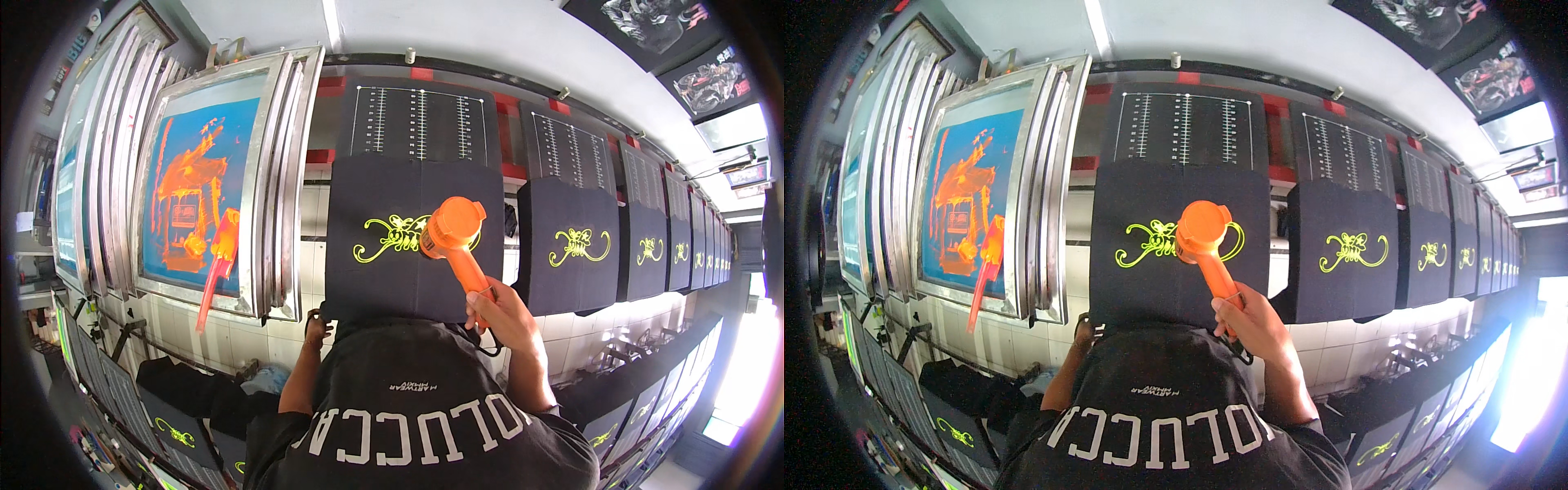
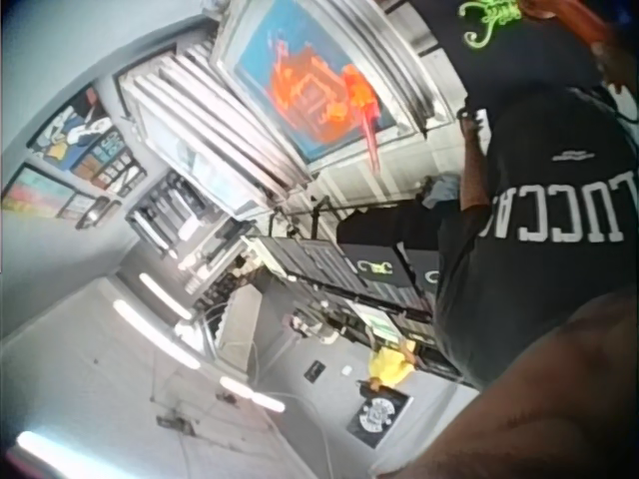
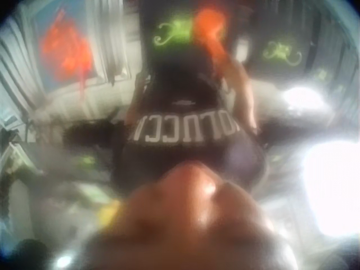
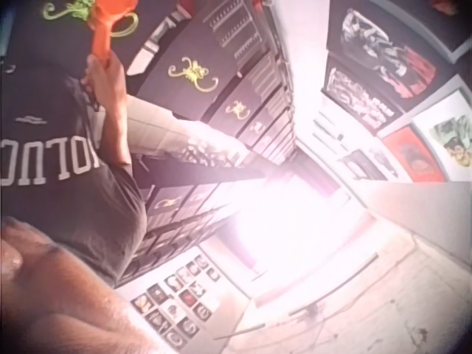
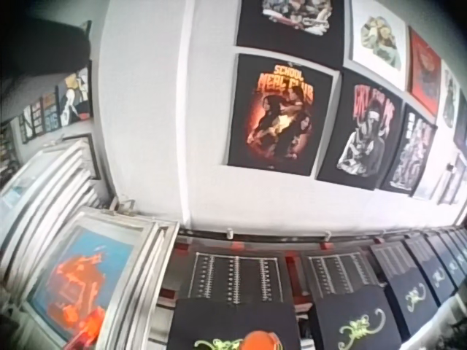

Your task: The person uses a heat gun to dry the ink on a series of black shirts mounted on printing boards, moving between different stations on a large multi-tiered rack.

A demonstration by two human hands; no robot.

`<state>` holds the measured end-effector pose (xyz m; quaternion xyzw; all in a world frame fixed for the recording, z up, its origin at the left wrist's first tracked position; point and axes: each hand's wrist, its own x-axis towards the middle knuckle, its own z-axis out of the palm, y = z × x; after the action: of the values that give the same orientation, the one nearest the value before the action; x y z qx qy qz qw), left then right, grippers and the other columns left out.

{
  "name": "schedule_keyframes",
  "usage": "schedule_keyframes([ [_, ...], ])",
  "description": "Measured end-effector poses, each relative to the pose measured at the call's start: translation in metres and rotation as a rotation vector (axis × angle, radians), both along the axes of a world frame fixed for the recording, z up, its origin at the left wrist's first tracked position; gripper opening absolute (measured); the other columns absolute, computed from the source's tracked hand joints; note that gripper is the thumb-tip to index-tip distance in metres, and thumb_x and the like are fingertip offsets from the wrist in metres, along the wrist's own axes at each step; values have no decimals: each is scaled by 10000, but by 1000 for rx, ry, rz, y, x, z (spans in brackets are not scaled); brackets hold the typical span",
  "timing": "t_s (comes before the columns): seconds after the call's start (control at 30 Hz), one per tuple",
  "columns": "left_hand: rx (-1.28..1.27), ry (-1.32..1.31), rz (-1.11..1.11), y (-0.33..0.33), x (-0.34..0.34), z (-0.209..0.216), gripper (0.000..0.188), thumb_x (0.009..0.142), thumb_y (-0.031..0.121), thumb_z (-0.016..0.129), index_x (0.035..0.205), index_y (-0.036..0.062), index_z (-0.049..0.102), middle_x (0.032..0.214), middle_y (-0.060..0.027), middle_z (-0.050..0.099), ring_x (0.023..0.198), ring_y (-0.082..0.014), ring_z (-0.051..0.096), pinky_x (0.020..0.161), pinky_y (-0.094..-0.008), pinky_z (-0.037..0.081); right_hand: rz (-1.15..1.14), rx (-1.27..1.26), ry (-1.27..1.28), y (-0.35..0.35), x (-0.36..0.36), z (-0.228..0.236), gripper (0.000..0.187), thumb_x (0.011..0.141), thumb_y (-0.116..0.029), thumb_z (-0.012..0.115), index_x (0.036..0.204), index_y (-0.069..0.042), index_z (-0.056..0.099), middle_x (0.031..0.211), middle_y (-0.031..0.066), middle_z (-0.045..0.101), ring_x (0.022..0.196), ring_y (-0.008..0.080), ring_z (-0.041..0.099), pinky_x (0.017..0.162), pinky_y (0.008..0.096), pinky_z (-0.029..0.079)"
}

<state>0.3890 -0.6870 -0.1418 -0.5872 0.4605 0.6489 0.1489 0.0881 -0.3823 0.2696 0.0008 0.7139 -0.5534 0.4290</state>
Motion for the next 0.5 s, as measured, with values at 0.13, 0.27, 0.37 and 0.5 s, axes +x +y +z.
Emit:
schedule_keyframes([
  [0.13,19,-9,6,-5,21,-4,308,979,273,530,1227,233,351,953,-123,591,748,-244,610,648,-418,495,45,30,8,-17,-6,1,288,948,-240,591,1046,28,559,755,30,580,629,88,600,531,225,461],
  [0.27,9,-83,-10,-15,29,-3,307,990,391,508,1228,221,414,899,-90,634,656,-214,632,559,-375,491,-9,33,36,-26,-11,-2,298,947,-245,595,1055,30,560,785,33,586,638,93,606,538,227,469],
  [0.37,-4,-104,-24,-25,36,2,443,976,469,493,1311,182,453,952,-87,661,699,-217,659,568,-371,502,-57,73,95,-34,-12,-1,312,950,-259,594,1079,23,563,796,26,588,637,95,604,532,228,468],
  [0.5,1,-98,-72,-37,43,6,514,978,473,477,1347,115,471,1066,-121,663,757,-234,675,566,-353,504,-100,62,50,-28,-14,1,309,946,-263,599,1080,14,565,788,17,581,632,92,600,521,229,463],
])
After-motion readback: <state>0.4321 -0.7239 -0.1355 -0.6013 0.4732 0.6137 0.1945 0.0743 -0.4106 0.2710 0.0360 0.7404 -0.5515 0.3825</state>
